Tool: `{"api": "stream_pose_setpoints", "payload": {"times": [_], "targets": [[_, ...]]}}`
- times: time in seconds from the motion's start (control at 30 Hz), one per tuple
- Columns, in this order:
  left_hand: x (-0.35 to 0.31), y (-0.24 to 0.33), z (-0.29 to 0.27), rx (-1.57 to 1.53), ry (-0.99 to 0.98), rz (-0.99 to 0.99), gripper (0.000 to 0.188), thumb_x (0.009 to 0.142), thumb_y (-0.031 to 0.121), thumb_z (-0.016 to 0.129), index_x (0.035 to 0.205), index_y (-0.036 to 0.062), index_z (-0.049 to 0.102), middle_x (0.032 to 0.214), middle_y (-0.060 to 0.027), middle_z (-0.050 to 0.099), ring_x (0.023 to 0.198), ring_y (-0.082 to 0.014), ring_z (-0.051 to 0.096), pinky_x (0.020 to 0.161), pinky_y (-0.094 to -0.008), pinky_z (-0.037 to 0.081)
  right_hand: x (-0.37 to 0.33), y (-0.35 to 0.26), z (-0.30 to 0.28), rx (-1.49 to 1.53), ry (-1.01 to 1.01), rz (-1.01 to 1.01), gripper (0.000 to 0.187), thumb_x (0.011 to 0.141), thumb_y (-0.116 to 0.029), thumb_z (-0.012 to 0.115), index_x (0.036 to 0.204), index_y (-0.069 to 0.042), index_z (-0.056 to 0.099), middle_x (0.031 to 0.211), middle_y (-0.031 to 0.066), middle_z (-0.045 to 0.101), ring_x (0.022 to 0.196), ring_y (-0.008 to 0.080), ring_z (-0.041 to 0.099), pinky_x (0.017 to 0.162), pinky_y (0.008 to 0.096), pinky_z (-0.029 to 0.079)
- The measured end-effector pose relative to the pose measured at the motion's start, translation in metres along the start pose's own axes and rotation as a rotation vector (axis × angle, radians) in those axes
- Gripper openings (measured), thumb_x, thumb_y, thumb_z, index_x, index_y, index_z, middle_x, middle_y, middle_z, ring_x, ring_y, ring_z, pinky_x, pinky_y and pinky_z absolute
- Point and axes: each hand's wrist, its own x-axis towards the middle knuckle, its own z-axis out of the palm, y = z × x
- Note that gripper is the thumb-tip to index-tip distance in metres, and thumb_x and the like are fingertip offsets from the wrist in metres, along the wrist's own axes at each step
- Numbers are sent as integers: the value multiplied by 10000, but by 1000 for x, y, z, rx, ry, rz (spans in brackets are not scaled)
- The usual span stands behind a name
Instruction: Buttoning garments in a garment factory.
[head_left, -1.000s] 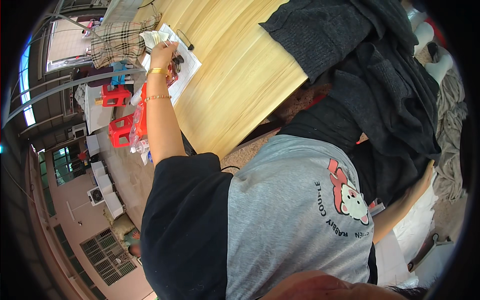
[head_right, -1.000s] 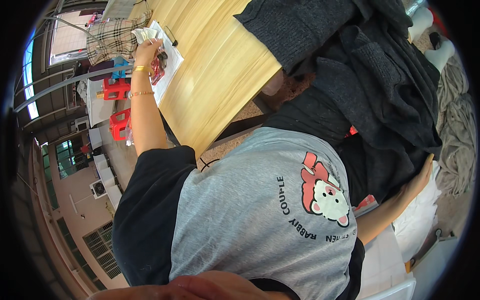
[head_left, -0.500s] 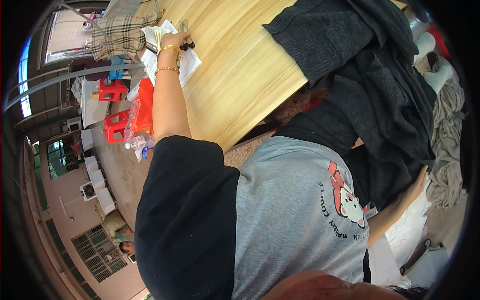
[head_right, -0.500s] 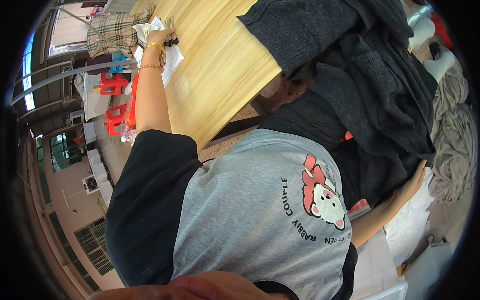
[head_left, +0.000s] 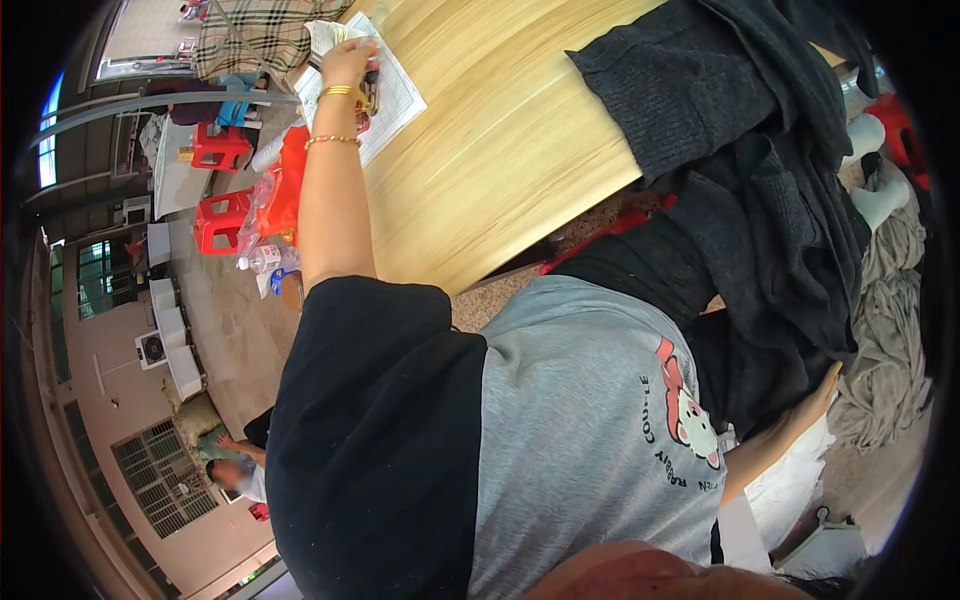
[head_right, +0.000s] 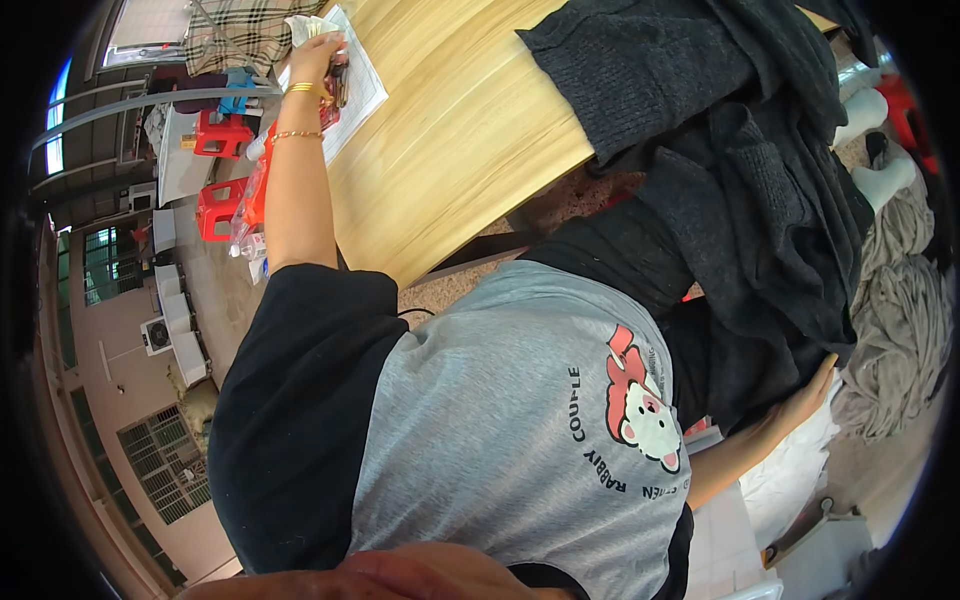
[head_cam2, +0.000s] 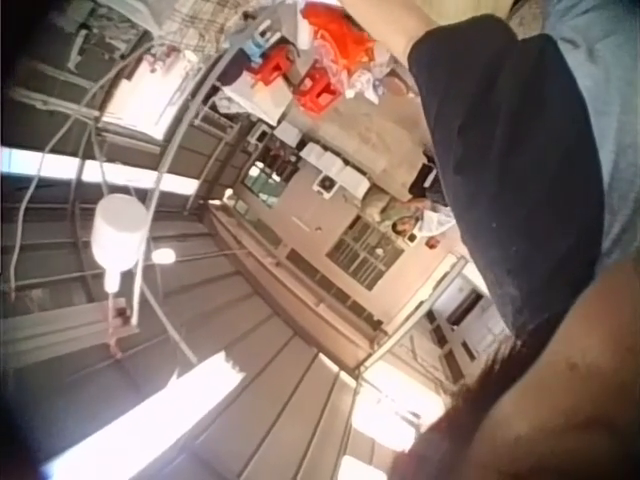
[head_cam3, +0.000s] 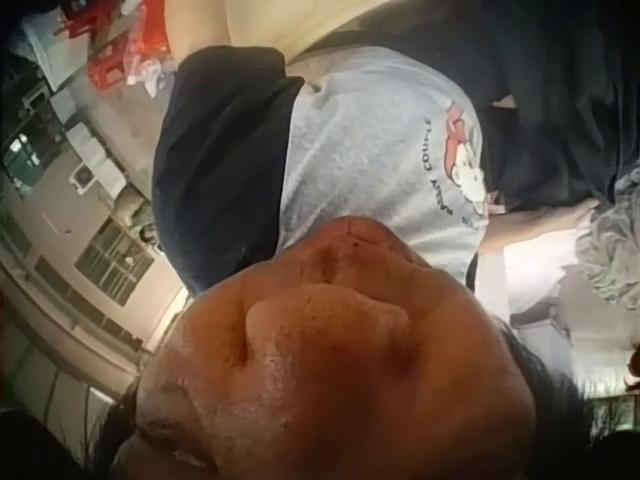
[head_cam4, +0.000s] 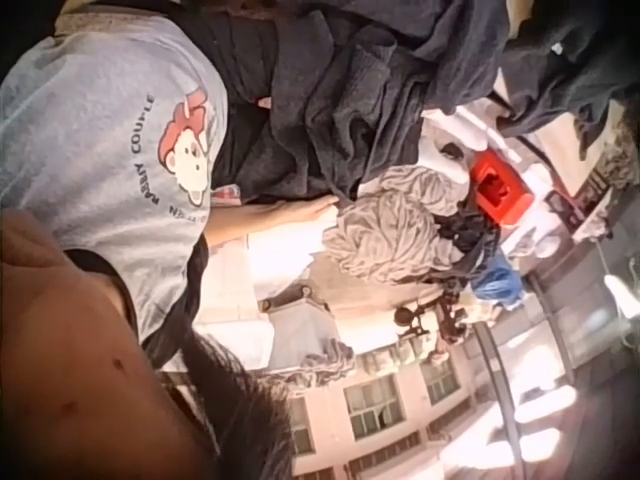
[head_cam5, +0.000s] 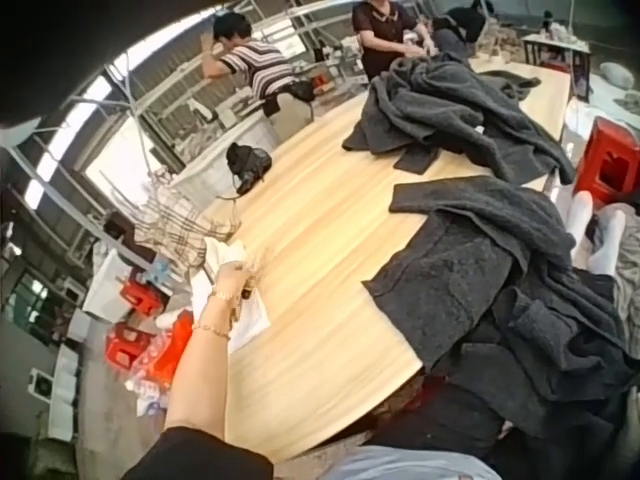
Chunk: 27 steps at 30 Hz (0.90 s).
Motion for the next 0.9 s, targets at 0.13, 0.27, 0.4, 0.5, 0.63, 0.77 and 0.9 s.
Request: {"api": "stream_pose_setpoints", "payload": {"times": [0.13, 0.27, 0.4, 0.5, 0.63, 0.77, 0.9], "targets": [[17, -35, -64, -138, 257, -10, 152, 856, 92, 691, 929, -41, 695, 790, -75, 689, 568, -156, 634, 511, -250, 508, 13, 9, -9, -46, -6, -25, 718, 936, -422, 621, 1399, 93, 431, 1408, 196, 486, 1242, 256, 507, 1060, 331, 393], [32, -71, -117, -123, 345, -268, 177, 901, 181, 680, 890, 4, 673, 824, -51, 681, 591, -146, 622, 504, -273, 464, 15, 12, -8, 9, -31, -16, 749, 933, -421, 622, 1409, 113, 398, 1418, 214, 467, 1251, 263, 501, 1053, 334, 405], [24, -85, -120, -216, 376, -411, 143, 902, 191, 679, 909, 49, 691, 826, -33, 682, 637, -141, 627, 557, -280, 480, 13, 8, -7, -27, -16, -7, 750, 937, -426, 610, 1409, 116, 394, 1423, 216, 463, 1254, 269, 500, 1049, 335, 411], [24, -93, -120, -219, 393, -416, 128, 915, 167, 661, 947, 49, 698, 831, -31, 684, 637, -142, 632, 555, -261, 477, 14, 8, -8, -30, -31, -20, 750, 940, -429, 604, 1409, 116, 394, 1428, 218, 457, 1256, 272, 499, 1049, 335, 412], [27, -98, -125, -332, 301, -337, 120, 920, 127, 646, 988, 44, 701, 835, -41, 687, 640, -141, 637, 540, -252, 485, 13, 9, -6, -30, -31, -20, 749, 941, -429, 603, 1410, 115, 393, 1433, 217, 452, 1259, 273, 498, 1051, 335, 410], [19, -86, -98, -69, 306, -120, 176, 919, 94, 639, 1058, 3, 699, 836, -47, 685, 679, -158, 651, 574, -251, 526, 9, 5, -5, -36, -16, -20, 735, 945, -418, 603, 1413, 108, 393, 1435, 216, 451, 1265, 269, 493, 1061, 331, 400], [7, -76, -89, 276, 235, 341, 234, 907, 159, 648, 1103, 48, 710, 875, -87, 709, 764, -203, 694, 684, -310, 545, 74, 64, -47, 693, -432, 446, 722, 946, -419, 603, 1415, 93, 405, 1438, 202, 456, 1279, 259, 479, 1079, 324, 372]]}}
